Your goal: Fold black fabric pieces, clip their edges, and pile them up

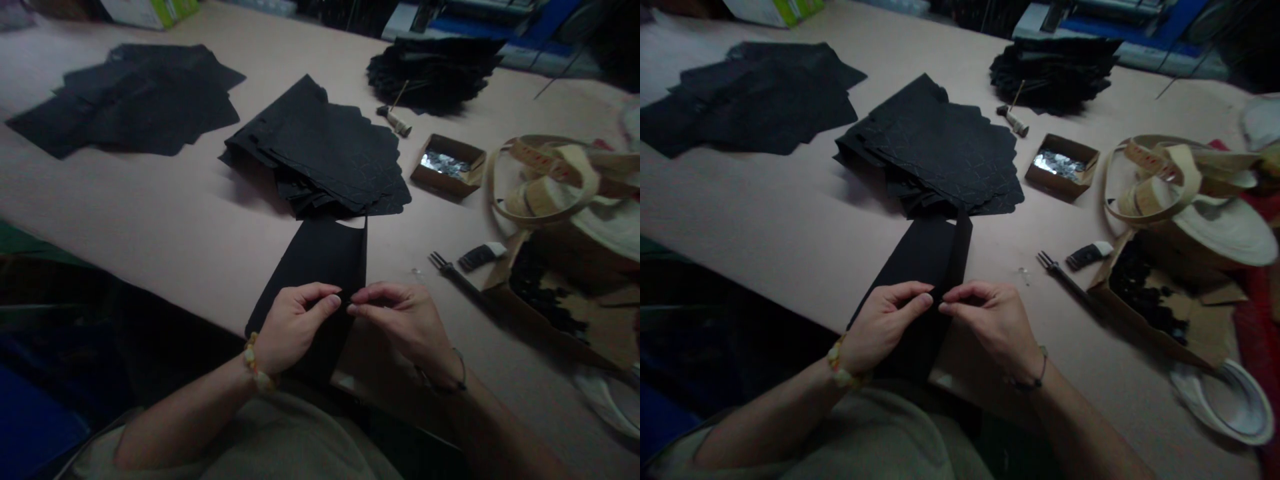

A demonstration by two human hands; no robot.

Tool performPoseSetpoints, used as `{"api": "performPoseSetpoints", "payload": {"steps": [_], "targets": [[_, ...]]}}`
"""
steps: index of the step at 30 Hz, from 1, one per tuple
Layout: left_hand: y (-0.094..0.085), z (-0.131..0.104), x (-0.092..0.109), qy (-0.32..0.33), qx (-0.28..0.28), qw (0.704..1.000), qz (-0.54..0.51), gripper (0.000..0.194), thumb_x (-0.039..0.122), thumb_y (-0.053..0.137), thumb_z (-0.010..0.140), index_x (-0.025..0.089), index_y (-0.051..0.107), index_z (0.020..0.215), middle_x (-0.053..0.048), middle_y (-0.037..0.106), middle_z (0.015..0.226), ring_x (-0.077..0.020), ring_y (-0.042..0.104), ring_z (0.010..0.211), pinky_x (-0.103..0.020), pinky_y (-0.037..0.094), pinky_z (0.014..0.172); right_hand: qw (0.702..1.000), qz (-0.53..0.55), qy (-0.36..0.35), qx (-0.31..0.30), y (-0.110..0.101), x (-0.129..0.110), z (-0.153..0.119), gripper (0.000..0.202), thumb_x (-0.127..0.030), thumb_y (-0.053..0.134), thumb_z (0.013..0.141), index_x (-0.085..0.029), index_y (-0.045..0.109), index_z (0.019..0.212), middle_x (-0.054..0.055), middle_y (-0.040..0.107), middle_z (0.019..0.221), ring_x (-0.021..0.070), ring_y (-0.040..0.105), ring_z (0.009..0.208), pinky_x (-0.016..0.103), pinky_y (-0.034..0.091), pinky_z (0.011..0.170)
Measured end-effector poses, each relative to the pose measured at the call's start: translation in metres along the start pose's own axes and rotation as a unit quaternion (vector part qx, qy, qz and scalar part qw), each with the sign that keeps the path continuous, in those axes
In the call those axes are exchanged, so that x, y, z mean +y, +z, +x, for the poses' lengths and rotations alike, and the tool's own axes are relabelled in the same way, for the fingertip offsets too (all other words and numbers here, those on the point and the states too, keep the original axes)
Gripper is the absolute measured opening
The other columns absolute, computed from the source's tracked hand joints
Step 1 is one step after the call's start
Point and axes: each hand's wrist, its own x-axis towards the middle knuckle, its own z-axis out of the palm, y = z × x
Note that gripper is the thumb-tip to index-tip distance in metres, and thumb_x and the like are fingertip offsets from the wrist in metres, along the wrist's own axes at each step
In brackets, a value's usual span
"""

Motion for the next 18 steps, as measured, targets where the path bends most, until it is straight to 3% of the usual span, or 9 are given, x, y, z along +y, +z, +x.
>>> {"api": "performPoseSetpoints", "payload": {"steps": [9,11,13,15,17,18], "targets": [[-0.001,-0.002,-0.001,0.149,0.023,0.985,0.082,0.015,0.025,0.068,0.086,0.019,0.075,0.098,-0.003,0.073,0.091,-0.0141,0.067,0.084,-0.023,0.053,0.076,0.997,0.057,0.031,-0.035,-0.001,0.011,0.008,0.027,-0.037,0.085,0.062,-0.017,0.070,0.071,0.003,0.068,0.070,0.0143,0.061,0.064,0.025,0.051,0.059],[-0.003,-0.003,0.000,0.196,0.036,0.973,0.115,0.013,0.021,0.071,0.084,0.018,0.075,0.096,-0.003,0.074,0.089,-0.0129,0.068,0.081,-0.021,0.054,0.076,0.998,0.051,-0.019,-0.015,-0.001,0.016,0.008,0.035,-0.039,0.085,0.064,-0.019,0.067,0.085,0.002,0.066,0.075,0.0144,0.061,0.066,0.025,0.050,0.058],[-0.005,-0.005,0.002,0.253,0.041,0.955,0.147,0.012,0.016,0.068,0.085,0.016,0.075,0.095,-0.004,0.074,0.091,-0.0122,0.069,0.082,-0.020,0.055,0.077,0.986,-0.014,-0.156,0.063,-0.001,0.019,0.006,0.048,-0.036,0.087,0.065,-0.024,0.062,0.104,0.005,0.066,0.096,0.0178,0.062,0.080,0.028,0.051,0.064],[-0.007,-0.007,0.003,0.314,0.040,0.930,0.185,0.015,0.012,0.065,0.087,0.015,0.073,0.099,-0.006,0.074,0.095,-0.0128,0.069,0.086,-0.021,0.056,0.078,0.917,-0.163,-0.329,0.155,-0.004,0.018,0.000,0.054,-0.027,0.086,0.067,-0.032,0.060,0.114,0.006,0.059,0.119,0.0242,0.057,0.107,0.034,0.050,0.082],[-0.009,-0.011,0.004,0.370,0.034,0.899,0.234,0.019,0.009,0.063,0.087,0.013,0.071,0.104,-0.009,0.073,0.099,-0.0146,0.068,0.089,-0.023,0.056,0.078,0.802,-0.321,-0.461,0.201,-0.008,0.013,-0.007,0.046,-0.019,0.084,0.070,-0.038,0.065,0.107,0.000,0.059,0.125,0.0270,0.048,0.122,0.042,0.037,0.103],[-0.011,-0.013,0.005,0.392,0.027,0.882,0.259,0.021,0.008,0.062,0.087,0.012,0.070,0.107,-0.010,0.072,0.100,-0.0159,0.067,0.090,-0.025,0.057,0.078,0.754,-0.379,-0.500,0.192,-0.010,0.010,-0.010,0.039,-0.016,0.081,0.072,-0.039,0.067,0.101,-0.004,0.062,0.121,0.0256,0.048,0.120,0.043,0.029,0.108]]}}
